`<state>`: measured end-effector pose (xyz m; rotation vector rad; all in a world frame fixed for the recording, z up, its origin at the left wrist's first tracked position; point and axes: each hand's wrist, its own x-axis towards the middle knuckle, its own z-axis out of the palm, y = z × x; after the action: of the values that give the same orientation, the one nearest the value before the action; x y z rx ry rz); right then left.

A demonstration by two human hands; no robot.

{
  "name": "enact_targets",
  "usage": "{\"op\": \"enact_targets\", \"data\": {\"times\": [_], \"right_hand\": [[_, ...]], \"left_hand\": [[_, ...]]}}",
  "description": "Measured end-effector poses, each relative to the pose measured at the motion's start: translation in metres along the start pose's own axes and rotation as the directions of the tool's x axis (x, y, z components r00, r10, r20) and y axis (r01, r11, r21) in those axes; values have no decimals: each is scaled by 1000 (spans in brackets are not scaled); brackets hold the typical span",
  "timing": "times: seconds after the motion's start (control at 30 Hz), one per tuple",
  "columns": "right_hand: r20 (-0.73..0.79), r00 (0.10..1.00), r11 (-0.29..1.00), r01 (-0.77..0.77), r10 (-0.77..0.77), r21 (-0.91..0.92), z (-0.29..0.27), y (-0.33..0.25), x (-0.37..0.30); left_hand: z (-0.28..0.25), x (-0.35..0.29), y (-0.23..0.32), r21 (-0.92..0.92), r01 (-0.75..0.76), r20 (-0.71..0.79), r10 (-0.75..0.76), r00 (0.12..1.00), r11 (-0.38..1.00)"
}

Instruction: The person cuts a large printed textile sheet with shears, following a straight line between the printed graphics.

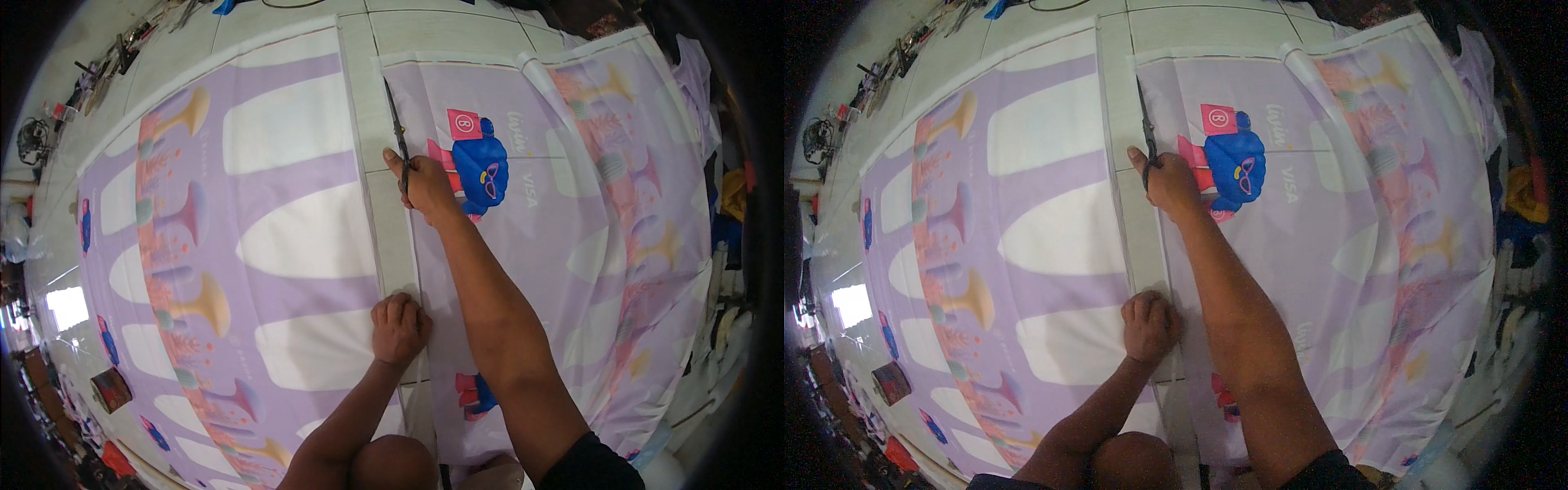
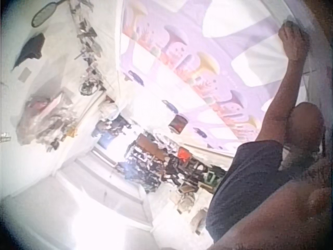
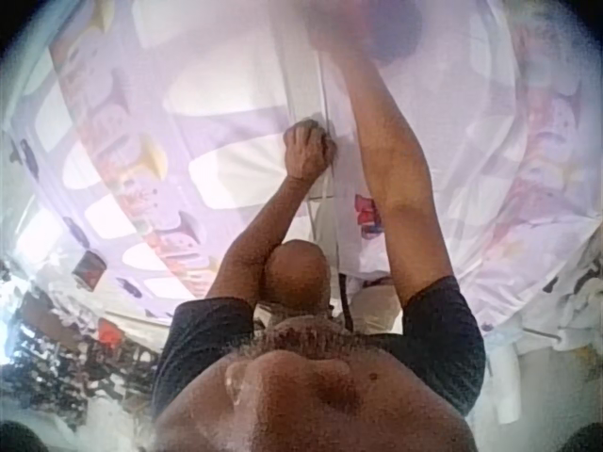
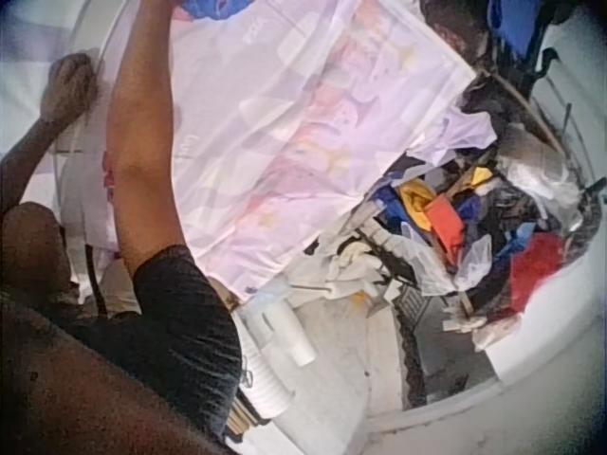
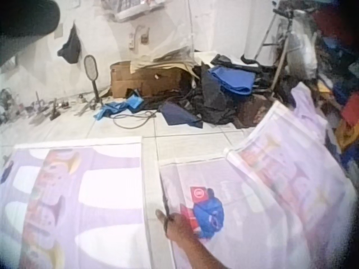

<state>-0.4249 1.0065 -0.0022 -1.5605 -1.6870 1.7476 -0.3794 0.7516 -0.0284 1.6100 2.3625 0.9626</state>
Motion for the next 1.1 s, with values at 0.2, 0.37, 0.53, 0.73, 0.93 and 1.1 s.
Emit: {"op": "enact_targets", "data": {"times": [0.2,0.37,0.53,0.73,0.93,1.1], "right_hand": [[15,999,991,40,-39,-130,-5,1,10],[14,1000,988,4,-2,-151,-10,-23,26],[12,1000,978,-21,24,-205,-10,-31,37],[-16,999,996,49,-50,-79,-3,-25,39],[24,999,999,39,-38,-28,-4,-31,43],[40,999,996,-5,9,-87,-9,-51,61]], "left_hand": [[3,-2,1,9,14,19,-15,1000,1000],[0,-1,4,5,10,41,-11,999,1000],[3,-2,2,-2,0,38,0,999,1000],[4,-2,0,1,-5,34,5,999,1000],[0,0,4,10,-5,29,5,1000,1000],[0,-2,6,40,-25,70,22,997,999]]}}
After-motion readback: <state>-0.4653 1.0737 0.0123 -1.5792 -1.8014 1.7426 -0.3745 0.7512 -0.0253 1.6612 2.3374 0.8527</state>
